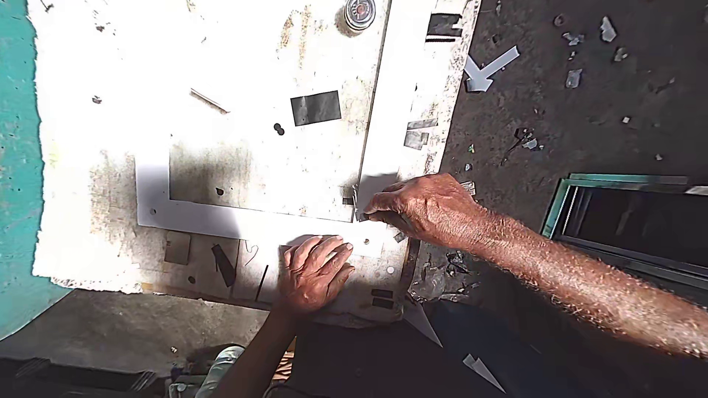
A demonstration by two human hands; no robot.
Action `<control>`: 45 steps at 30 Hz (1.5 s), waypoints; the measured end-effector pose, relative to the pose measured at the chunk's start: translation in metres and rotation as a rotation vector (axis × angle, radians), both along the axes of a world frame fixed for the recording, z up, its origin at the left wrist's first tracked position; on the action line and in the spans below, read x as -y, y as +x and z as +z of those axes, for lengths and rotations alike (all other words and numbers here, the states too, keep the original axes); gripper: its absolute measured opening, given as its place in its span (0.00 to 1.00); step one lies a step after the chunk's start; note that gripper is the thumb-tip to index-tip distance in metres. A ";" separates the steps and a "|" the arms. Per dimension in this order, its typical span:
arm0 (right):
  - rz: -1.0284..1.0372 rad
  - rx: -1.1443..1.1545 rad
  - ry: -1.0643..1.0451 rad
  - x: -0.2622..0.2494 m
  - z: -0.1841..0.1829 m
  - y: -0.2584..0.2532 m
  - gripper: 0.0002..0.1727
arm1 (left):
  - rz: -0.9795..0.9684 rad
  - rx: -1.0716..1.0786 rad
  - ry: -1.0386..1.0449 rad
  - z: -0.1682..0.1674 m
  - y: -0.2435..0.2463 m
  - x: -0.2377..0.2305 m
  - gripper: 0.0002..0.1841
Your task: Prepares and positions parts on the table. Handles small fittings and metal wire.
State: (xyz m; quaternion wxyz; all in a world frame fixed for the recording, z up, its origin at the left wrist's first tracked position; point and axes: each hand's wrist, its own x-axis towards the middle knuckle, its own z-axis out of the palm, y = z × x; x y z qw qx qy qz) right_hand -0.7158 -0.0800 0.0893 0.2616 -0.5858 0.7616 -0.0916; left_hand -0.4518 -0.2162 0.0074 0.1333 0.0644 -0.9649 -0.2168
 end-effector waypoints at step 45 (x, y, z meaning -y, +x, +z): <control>0.091 -0.037 0.050 0.021 -0.001 0.003 0.11 | 0.020 -0.005 0.026 -0.001 -0.001 -0.001 0.18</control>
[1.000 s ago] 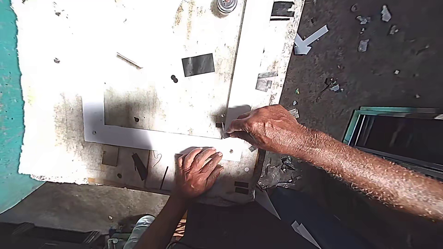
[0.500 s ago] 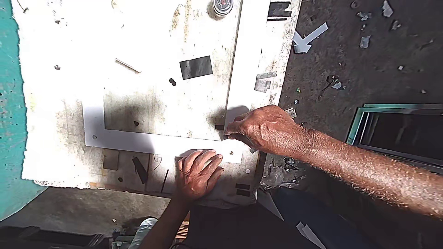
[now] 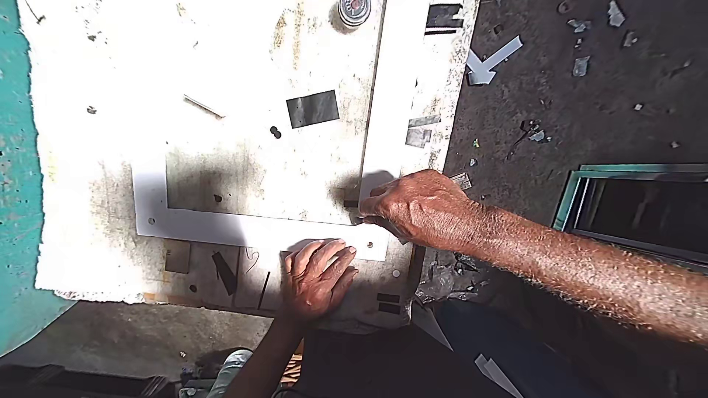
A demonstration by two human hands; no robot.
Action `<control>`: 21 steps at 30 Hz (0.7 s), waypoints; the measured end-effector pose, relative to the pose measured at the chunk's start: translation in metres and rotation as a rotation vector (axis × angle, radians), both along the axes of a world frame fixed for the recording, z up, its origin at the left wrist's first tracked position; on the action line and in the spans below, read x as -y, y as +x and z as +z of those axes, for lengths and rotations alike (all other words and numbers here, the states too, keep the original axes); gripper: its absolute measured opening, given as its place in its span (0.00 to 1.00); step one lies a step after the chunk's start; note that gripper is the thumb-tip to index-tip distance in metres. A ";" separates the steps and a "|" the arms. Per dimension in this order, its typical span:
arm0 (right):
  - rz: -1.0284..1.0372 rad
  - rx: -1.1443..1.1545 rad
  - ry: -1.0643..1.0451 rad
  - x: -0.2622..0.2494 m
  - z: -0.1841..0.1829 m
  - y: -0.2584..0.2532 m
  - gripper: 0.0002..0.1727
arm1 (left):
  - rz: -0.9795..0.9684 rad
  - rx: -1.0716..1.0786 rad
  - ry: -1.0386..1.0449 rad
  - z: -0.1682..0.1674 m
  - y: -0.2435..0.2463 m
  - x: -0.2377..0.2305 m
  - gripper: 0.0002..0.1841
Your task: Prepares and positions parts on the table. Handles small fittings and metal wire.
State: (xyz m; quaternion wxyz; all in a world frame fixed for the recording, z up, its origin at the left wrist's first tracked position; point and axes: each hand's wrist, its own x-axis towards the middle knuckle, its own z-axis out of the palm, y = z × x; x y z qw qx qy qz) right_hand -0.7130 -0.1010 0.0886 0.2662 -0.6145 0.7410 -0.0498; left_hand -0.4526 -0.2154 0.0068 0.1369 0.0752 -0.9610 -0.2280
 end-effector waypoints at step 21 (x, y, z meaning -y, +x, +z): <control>0.013 0.119 0.150 0.016 -0.004 -0.013 0.09 | 0.003 0.004 -0.011 0.000 0.000 -0.001 0.18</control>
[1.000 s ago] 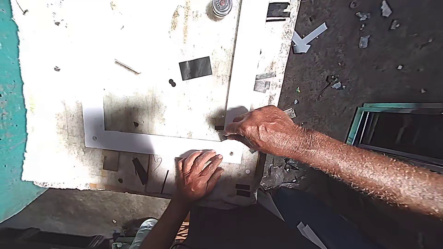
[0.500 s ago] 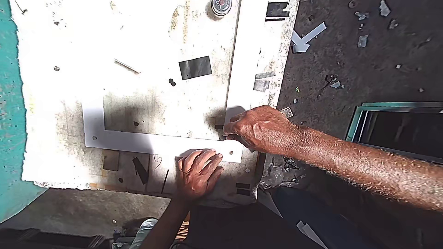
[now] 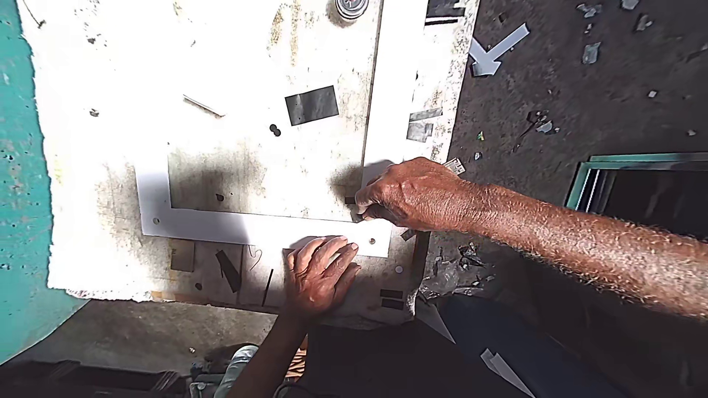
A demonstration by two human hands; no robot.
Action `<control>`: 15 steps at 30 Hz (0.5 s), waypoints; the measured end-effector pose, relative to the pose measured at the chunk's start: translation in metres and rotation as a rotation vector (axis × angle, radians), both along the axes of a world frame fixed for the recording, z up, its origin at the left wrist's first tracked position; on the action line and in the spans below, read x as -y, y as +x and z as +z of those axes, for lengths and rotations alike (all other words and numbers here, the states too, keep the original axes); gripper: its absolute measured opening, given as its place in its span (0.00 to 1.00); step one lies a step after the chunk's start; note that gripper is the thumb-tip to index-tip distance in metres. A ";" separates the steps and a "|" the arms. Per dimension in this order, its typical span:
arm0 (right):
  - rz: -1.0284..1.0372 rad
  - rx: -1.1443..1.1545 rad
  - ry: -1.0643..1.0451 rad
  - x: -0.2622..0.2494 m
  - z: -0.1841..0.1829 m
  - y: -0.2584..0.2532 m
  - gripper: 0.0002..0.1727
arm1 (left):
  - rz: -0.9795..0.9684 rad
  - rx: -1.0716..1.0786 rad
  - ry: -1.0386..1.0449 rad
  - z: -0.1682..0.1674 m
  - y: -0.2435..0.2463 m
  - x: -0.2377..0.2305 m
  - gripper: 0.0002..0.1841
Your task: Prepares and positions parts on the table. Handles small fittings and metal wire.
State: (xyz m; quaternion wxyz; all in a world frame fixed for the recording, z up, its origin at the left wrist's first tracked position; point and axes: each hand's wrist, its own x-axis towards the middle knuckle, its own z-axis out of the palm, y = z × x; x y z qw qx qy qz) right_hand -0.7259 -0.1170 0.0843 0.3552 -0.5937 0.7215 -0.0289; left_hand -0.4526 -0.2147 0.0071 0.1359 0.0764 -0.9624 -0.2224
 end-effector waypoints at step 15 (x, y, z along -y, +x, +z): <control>0.079 0.104 -0.007 0.009 -0.002 -0.013 0.09 | -0.008 -0.012 0.009 0.000 0.000 0.001 0.18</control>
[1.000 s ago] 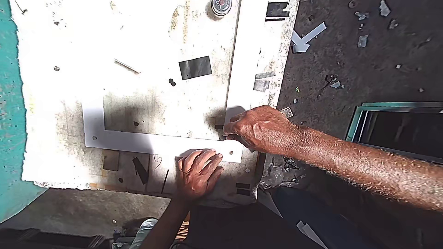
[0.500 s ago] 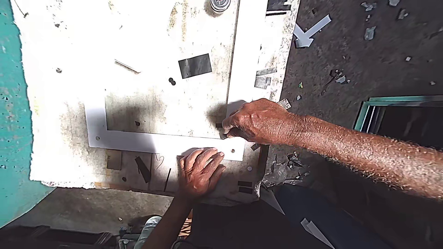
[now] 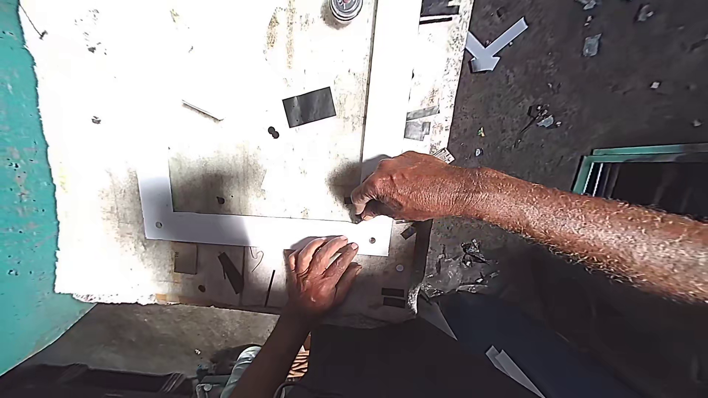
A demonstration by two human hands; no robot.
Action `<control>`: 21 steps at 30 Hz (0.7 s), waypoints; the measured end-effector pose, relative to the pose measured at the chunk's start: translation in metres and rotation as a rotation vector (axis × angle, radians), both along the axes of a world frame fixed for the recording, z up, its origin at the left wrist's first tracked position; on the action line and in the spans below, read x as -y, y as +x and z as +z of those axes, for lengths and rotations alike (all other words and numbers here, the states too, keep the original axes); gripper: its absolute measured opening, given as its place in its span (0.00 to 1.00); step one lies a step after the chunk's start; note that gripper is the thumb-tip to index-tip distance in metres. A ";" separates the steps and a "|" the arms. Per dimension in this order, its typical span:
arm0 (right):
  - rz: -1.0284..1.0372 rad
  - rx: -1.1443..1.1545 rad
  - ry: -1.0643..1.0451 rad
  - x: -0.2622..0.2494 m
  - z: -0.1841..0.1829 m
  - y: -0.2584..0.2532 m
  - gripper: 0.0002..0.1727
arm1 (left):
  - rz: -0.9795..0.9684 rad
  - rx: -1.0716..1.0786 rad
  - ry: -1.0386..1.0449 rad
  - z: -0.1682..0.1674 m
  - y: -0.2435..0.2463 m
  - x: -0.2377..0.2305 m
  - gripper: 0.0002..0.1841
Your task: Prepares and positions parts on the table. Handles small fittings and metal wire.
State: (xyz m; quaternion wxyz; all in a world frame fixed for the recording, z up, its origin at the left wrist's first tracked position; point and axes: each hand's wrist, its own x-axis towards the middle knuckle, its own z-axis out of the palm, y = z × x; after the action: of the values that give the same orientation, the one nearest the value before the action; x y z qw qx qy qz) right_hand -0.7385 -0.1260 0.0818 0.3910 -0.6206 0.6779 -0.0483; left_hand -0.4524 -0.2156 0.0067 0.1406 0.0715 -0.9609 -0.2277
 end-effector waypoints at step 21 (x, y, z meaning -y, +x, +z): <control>-1.094 0.455 -0.359 -0.129 -0.018 0.109 0.14 | -0.298 0.337 -0.061 0.057 -0.088 0.043 0.12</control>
State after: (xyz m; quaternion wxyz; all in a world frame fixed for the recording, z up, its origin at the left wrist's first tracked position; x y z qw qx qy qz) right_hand -0.6298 0.0028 0.0633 0.3340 -0.2134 0.7788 -0.4862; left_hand -0.5403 -0.2586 0.0633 -0.0550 -0.0385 -0.9772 -0.2014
